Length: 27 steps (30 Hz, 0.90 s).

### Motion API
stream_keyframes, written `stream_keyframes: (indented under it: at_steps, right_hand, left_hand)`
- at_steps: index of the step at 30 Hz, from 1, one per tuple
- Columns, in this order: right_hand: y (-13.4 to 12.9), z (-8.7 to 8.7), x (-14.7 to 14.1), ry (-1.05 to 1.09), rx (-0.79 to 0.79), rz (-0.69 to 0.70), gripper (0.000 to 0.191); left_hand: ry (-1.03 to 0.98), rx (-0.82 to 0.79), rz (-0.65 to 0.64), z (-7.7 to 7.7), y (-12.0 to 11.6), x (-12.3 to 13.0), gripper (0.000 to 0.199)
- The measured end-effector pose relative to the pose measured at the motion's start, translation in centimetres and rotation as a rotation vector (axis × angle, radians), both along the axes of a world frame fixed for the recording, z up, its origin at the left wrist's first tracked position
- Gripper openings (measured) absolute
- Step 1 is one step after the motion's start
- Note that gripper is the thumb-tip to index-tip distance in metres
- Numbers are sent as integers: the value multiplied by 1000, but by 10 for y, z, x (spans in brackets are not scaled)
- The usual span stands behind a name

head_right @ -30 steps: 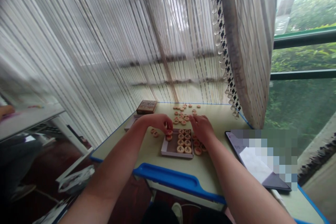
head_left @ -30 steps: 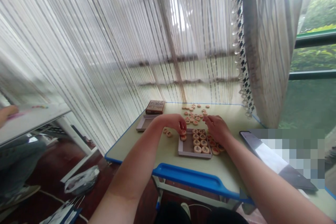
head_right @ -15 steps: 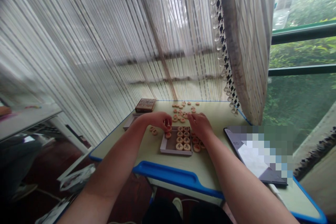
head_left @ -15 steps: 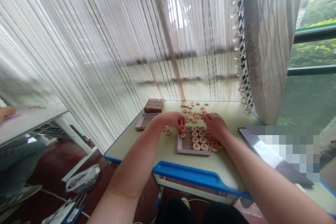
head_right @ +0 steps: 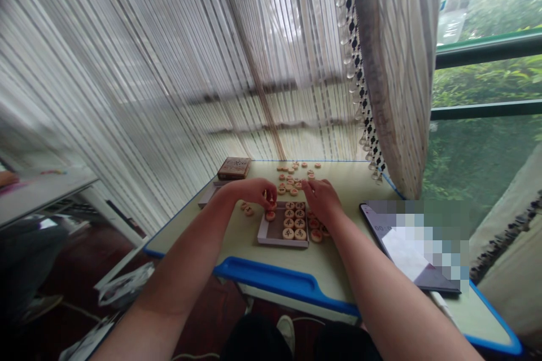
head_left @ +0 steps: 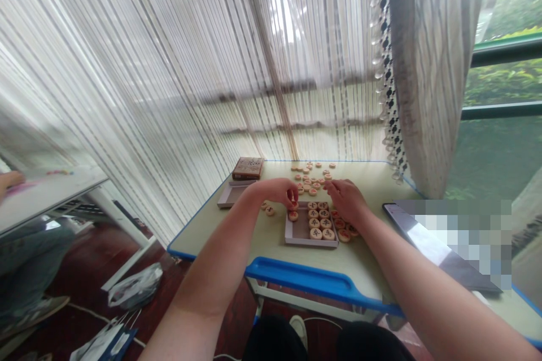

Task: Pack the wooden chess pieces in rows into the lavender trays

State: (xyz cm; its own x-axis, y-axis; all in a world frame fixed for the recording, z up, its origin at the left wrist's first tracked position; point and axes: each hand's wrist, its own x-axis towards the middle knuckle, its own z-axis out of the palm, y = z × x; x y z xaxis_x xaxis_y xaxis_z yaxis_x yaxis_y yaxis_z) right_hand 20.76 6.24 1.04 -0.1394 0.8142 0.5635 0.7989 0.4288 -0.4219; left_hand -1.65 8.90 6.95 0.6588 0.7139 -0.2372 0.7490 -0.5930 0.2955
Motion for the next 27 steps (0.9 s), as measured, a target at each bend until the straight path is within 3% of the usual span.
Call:
stream_keyframes:
  at_steps: [17, 19, 21, 23, 27]
  right_hand:
    - [-2, 2, -1, 15, 22, 32, 40]
    - [-2, 2, -1, 10, 19, 43, 40]
    - [-3, 3, -1, 9, 18, 52, 40]
    - [-3, 3, -1, 18, 16, 42, 41]
    - [-2, 3, 1, 28, -5, 9, 42]
  left_hand:
    - [-44, 0, 53, 6, -3, -6, 36]
    - [-100, 78, 116, -1, 5, -6, 32]
    - [-164, 285, 230, -14, 18, -5, 31]
    - [-223, 471, 216, -30, 32, -1, 37]
    - [-132, 415, 171, -54, 53, 9, 42]
